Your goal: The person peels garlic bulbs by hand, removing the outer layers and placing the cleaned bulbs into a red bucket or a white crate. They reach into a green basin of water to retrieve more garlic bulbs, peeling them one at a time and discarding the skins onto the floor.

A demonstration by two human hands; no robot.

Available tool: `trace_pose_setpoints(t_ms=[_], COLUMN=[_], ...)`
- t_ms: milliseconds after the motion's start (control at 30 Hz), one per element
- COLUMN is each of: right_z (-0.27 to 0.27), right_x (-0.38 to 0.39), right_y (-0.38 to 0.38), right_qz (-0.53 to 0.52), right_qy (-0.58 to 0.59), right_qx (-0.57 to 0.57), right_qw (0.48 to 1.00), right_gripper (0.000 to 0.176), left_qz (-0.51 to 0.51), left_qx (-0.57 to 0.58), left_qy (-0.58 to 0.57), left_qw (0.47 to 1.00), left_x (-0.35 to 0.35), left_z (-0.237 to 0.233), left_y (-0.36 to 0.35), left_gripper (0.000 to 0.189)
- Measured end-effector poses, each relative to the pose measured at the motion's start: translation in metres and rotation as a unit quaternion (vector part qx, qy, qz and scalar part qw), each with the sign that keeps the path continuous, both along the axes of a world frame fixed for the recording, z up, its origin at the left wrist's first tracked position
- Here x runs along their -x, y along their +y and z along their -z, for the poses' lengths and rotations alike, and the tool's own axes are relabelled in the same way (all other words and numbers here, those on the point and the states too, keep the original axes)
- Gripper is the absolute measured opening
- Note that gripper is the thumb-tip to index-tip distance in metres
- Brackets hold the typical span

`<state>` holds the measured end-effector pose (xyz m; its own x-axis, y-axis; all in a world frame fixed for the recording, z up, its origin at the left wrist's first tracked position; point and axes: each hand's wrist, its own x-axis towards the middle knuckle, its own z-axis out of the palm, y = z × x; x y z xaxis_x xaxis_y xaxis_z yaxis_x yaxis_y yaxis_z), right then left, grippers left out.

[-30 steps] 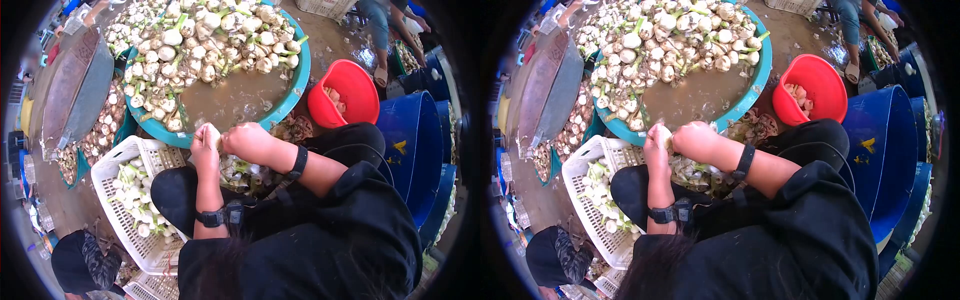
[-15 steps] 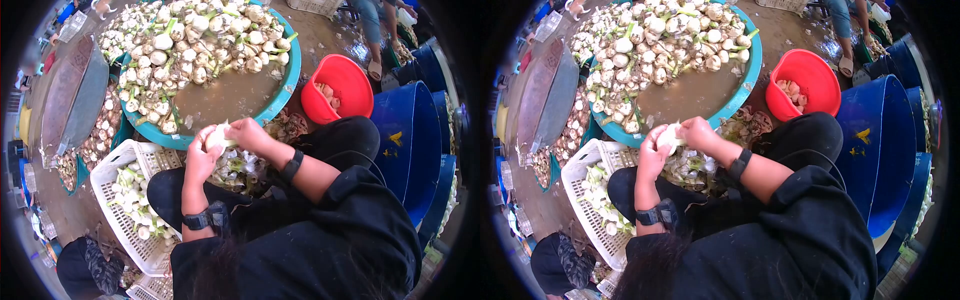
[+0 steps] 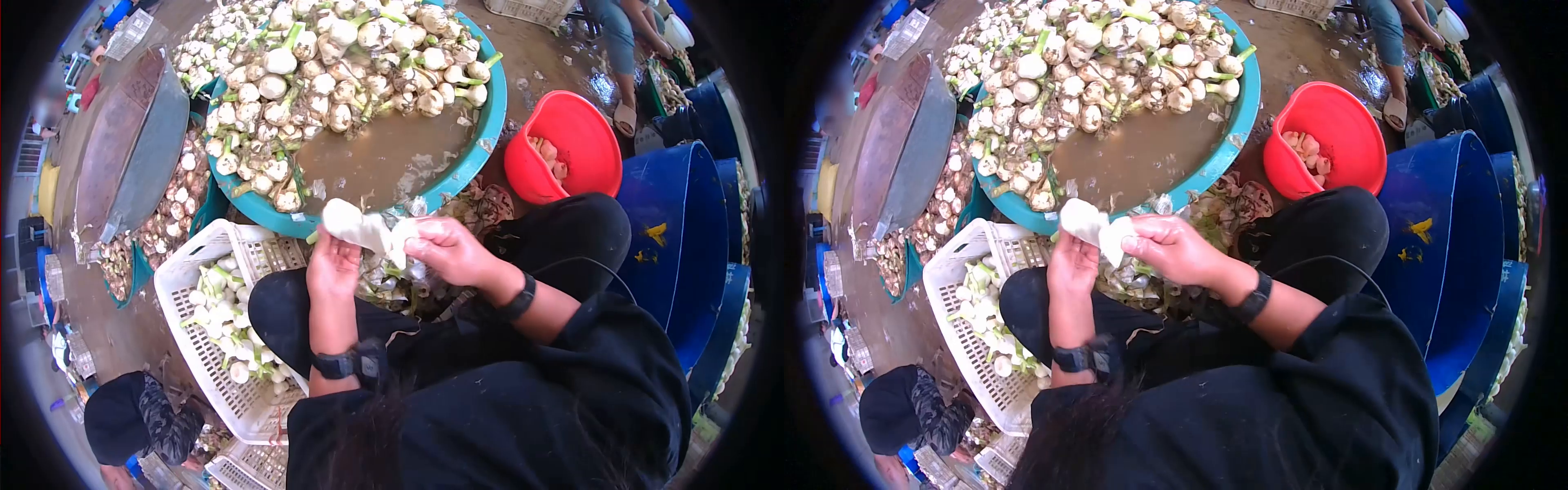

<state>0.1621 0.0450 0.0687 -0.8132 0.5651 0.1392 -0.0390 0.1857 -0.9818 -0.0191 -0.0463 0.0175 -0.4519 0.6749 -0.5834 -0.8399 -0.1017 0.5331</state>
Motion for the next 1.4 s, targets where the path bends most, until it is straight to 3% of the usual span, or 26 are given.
trace_pose_setpoints(t_ms=[67, 133, 200, 233, 300, 333, 367, 400, 467, 533, 600, 633, 700, 733, 833, 867, 900, 967, 1000, 1067, 1133, 1167, 1233, 1300, 1367, 1400], right_z=[-0.005, -0.019, -0.032, -0.024, -0.024, -0.031, -0.024, -0.021, 0.003, 0.015, 0.048, 0.060, 0.053, 0.063, 0.090, 0.101, 0.104, 0.109, 0.108, 0.108, 0.136, 0.144, 0.129, 0.111, 0.068, 0.048], right_x=[-0.012, -0.007, -0.004, -0.006, -0.005, 0.003, 0.010, 0.021, 0.045, 0.063, 0.071, 0.077, 0.093, 0.105, 0.132, 0.136, 0.143, 0.152, 0.148, 0.114, 0.093, 0.091, 0.081, 0.086, 0.090, 0.088], right_y=[0.002, 0.015, 0.026, 0.032, 0.034, 0.027, 0.014, 0.002, -0.008, 0.006, 0.027, 0.047, 0.096, 0.122, 0.190, 0.203, 0.205, 0.205, 0.202, 0.192, 0.189, 0.185, 0.158, 0.121, 0.074, 0.061], right_qz=[0.044, 0.164, 0.196, 0.109, -0.061, -0.096, -0.048, 0.013, 0.036, -0.154, -0.051, 0.049, 0.162, 0.195, 0.137, 0.091, 0.092, 0.003, 0.000, -0.184, -0.136, -0.138, 0.066, 0.162, 0.158, 0.143], right_qy=[0.065, 0.231, 0.220, 0.065, -0.208, -0.202, -0.251, -0.286, -0.209, -0.284, -0.246, -0.216, -0.282, -0.321, -0.364, -0.380, -0.378, -0.433, -0.431, -0.505, -0.540, -0.540, -0.495, -0.307, -0.152, -0.149], right_qx=[0.212, 0.360, 0.364, 0.299, 0.105, -0.029, -0.234, -0.276, -0.240, -0.054, -0.106, -0.116, -0.151, -0.282, -0.599, -0.672, -0.674, -0.767, -0.769, -0.663, -0.495, -0.495, -0.172, 0.042, 0.310, 0.315], right_qw=[0.974, 0.889, 0.884, 0.946, 0.970, 0.974, 0.938, 0.918, 0.947, 0.945, 0.962, 0.968, 0.934, 0.883, 0.700, 0.629, 0.629, 0.473, 0.472, 0.521, 0.667, 0.667, 0.849, 0.937, 0.925, 0.926], right_gripper=[0.017, 0.018, 0.021, 0.022, 0.027, 0.033, 0.049, 0.067, 0.069, 0.060, 0.052, 0.048, 0.035, 0.026, 0.026, 0.028, 0.028, 0.026, 0.026, 0.025, 0.028, 0.028, 0.039, 0.049, 0.051, 0.040], left_qz=[-0.029, -0.008, -0.005, -0.004, -0.037, -0.056, -0.045, -0.041, -0.041, -0.150, -0.212, -0.255, -0.368, -0.399, -0.254, -0.227, -0.223, -0.200, -0.168, -0.159, -0.117, -0.101, -0.021, 0.040, 0.032, -0.013], left_qx=[0.001, -0.013, -0.069, -0.071, -0.006, 0.028, 0.022, 0.025, 0.064, 0.047, -0.193, -0.224, -0.221, -0.160, -0.161, -0.132, -0.080, -0.005, -0.004, 0.076, 0.101, 0.126, 0.164, 0.187, 0.120, 0.083], left_qy=[-0.095, -0.143, -0.078, -0.076, -0.052, -0.041, -0.024, -0.026, 0.039, 0.043, 0.011, -0.026, 0.084, 0.096, 0.103, 0.114, 0.133, 0.128, 0.123, 0.114, 0.134, 0.159, 0.179, 0.196, 0.183, 0.194], left_qw=[0.995, 0.990, 0.995, 0.995, 0.998, 0.997, 0.998, 0.999, 0.996, 0.987, 0.958, 0.940, 0.899, 0.898, 0.948, 0.958, 0.962, 0.971, 0.978, 0.978, 0.979, 0.974, 0.970, 0.962, 0.975, 0.977], left_x=[0.015, 0.018, 0.018, 0.018, 0.016, 0.014, 0.012, 0.008, -0.005, -0.008, 0.049, 0.066, 0.073, 0.073, 0.066, 0.058, 0.051, 0.031, 0.026, 0.011, 0.005, 0.000, -0.012, -0.028, -0.036, -0.039], left_z=[0.006, 0.004, 0.005, 0.003, -0.002, -0.005, -0.007, -0.012, -0.027, -0.048, -0.032, -0.047, -0.078, -0.088, -0.070, -0.066, -0.059, -0.055, -0.046, -0.036, -0.019, -0.014, -0.005, -0.003, 0.007, -0.007], left_y=[-0.006, -0.010, -0.011, -0.010, -0.007, -0.006, -0.005, -0.005, 0.004, 0.002, -0.053, -0.076, -0.088, -0.084, -0.067, -0.052, -0.038, -0.009, -0.003, 0.015, 0.019, 0.021, 0.028, 0.046, 0.056, 0.061], left_gripper=[0.023, 0.026, 0.028, 0.028, 0.025, 0.023, 0.022, 0.022, 0.023, 0.024, 0.027, 0.042, 0.054, 0.047, 0.028, 0.025, 0.024, 0.020, 0.018, 0.016, 0.014, 0.013, 0.028, 0.042, 0.049, 0.049])
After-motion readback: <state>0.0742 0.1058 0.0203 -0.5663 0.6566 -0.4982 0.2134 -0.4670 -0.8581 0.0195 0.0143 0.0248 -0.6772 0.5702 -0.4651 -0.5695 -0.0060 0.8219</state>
